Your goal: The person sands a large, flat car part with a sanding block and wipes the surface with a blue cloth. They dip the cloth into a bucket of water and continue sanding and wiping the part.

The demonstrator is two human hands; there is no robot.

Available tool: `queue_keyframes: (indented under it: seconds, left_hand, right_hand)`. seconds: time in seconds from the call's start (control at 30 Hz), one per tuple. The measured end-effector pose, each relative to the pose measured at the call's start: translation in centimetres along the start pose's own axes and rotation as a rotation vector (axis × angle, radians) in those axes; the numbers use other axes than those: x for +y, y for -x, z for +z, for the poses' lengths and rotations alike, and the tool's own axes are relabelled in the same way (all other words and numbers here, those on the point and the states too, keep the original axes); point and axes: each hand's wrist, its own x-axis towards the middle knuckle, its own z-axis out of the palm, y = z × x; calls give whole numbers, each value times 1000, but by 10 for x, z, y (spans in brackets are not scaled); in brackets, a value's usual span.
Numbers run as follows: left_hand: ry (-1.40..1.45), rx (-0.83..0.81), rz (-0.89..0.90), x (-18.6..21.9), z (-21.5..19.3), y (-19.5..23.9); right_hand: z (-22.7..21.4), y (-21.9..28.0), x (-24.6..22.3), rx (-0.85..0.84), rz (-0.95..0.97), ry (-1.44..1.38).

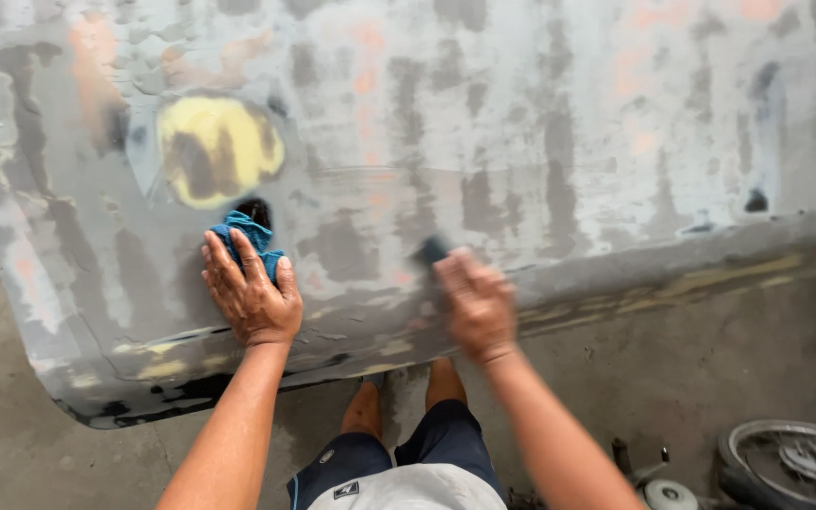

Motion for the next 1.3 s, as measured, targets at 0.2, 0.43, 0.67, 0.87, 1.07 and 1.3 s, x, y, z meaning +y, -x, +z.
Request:
queue_keyframes:
  seconds: [0.2, 0.43, 0.67, 0.87, 1.07, 1.3]
  left_hand:
    - [-7, 14, 24, -3, 7, 4]
    - [11, -5, 111, 21, 8, 16]
    - [42, -73, 264, 84, 19, 45]
    - [61, -167, 409, 159, 39, 55]
    - [78, -298, 643, 185, 48, 30]
    - [30, -198, 345, 211, 67, -16]
  right_hand:
    - [-9, 43, 106, 298, 610, 358]
    - [10, 25, -47, 141, 149, -108]
    - [-14, 43, 88, 178, 241, -11]
    - [-23, 24, 132, 165, 614, 137]
    - [-31, 15, 115, -45, -3, -80]
    - [-62, 13, 257, 117, 633, 233]
